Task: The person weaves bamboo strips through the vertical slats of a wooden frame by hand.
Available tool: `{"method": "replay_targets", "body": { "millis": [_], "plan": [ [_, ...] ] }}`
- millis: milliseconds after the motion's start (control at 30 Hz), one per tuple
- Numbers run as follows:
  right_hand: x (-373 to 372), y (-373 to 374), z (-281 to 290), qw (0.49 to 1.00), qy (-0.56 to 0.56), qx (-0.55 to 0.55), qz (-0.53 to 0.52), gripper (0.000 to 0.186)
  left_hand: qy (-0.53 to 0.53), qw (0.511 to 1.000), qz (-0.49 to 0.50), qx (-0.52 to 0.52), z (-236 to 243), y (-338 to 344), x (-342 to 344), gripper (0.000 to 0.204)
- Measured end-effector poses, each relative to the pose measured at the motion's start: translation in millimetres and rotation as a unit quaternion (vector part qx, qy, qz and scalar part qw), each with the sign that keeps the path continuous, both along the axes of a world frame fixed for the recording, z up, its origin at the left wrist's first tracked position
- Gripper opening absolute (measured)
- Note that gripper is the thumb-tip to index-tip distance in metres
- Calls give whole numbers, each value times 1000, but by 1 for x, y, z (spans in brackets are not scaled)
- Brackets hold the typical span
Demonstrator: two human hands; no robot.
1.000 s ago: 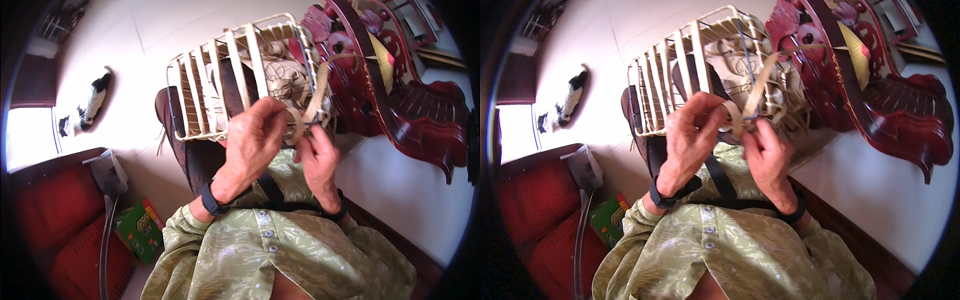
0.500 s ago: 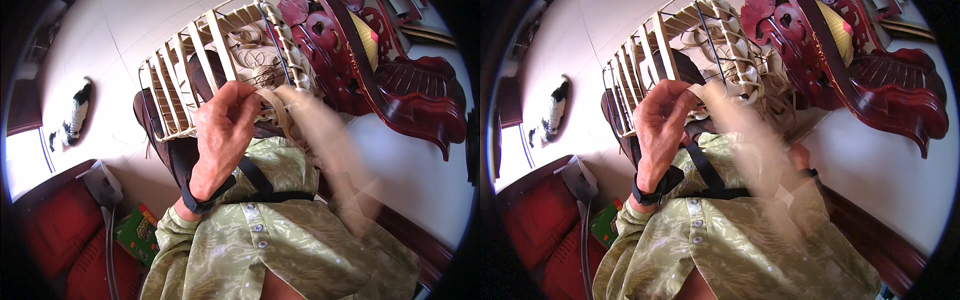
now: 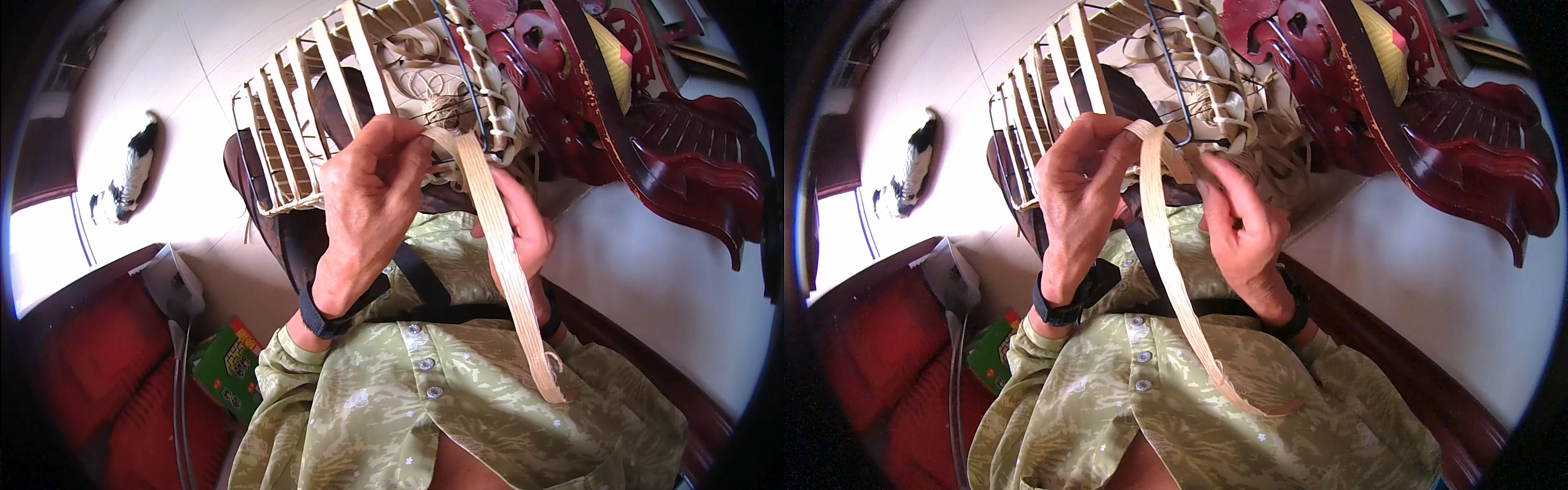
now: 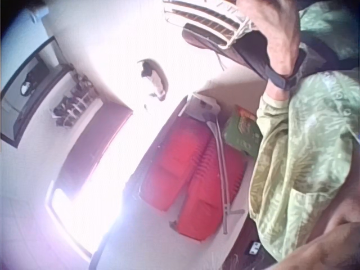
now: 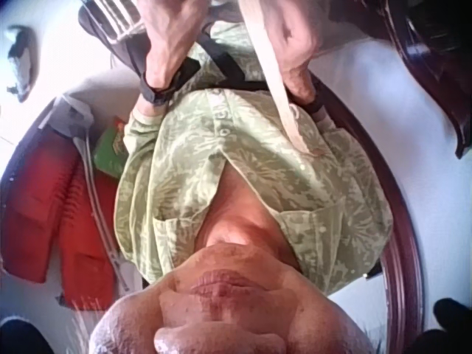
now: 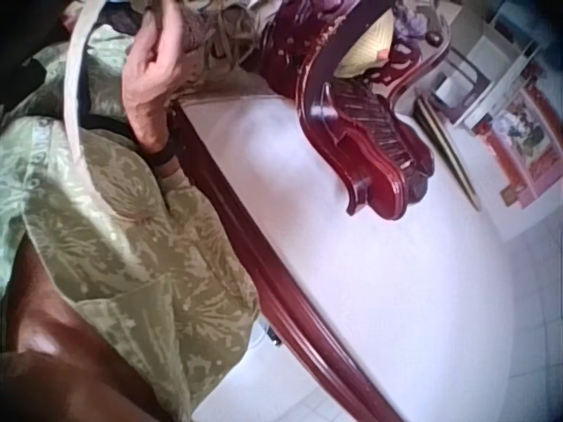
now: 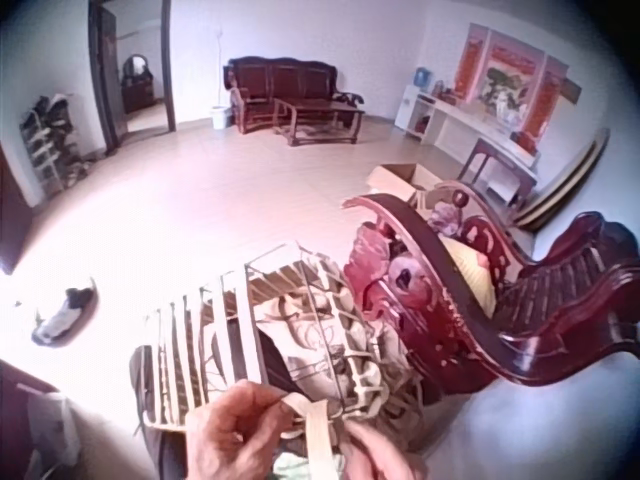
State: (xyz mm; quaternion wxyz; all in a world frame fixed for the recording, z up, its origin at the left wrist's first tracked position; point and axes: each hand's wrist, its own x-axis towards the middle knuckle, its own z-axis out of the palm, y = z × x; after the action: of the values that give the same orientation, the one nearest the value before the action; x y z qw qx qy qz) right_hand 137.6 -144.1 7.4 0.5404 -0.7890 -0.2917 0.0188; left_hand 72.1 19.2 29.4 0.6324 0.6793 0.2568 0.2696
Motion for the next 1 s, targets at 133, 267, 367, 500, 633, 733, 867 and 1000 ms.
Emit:
{"method": "replay_targets", "body": {
  "millis": [133, 267, 367, 500, 633, 733, 867, 1000],
  "plan": [
    [0, 7, -5, 997, -63, -41, 6, 22, -2, 1000, -16, -19, 0, -3, -4, 5],
    [-5, 13, -3, 995, 37, -84, 33, 37, 23, 999, -10, -19, 6, -3, -6, 5],
    [-6, 11, -2, 991, 59, -108, 57, 51, 25, 999, -21, -17, 7, -4, -6, 5],
    [-3, 15, 15, 961, 262, -44, 80, 46, 23, 999, -28, -10, 5, -4, -6, 5],
    [-6, 6, 14, 919, 374, 122, 32, 16, 8, 999, -27, -17, 1, -4, -5, 5],
    [7, -25, 15, 943, 329, 40, -8, 13, 5, 999, -29, -33, 3, -4, -5, 5],
    [80, -119, -68, 912, 24, -381, -151, 26, -16, 999, -16, -22, -6, -4, -3, 5],
    [109, -141, -62, 725, 246, -624, -154, 22, -12, 1000, -28, 3, -6, -3, -5, 5]
  ]
}}
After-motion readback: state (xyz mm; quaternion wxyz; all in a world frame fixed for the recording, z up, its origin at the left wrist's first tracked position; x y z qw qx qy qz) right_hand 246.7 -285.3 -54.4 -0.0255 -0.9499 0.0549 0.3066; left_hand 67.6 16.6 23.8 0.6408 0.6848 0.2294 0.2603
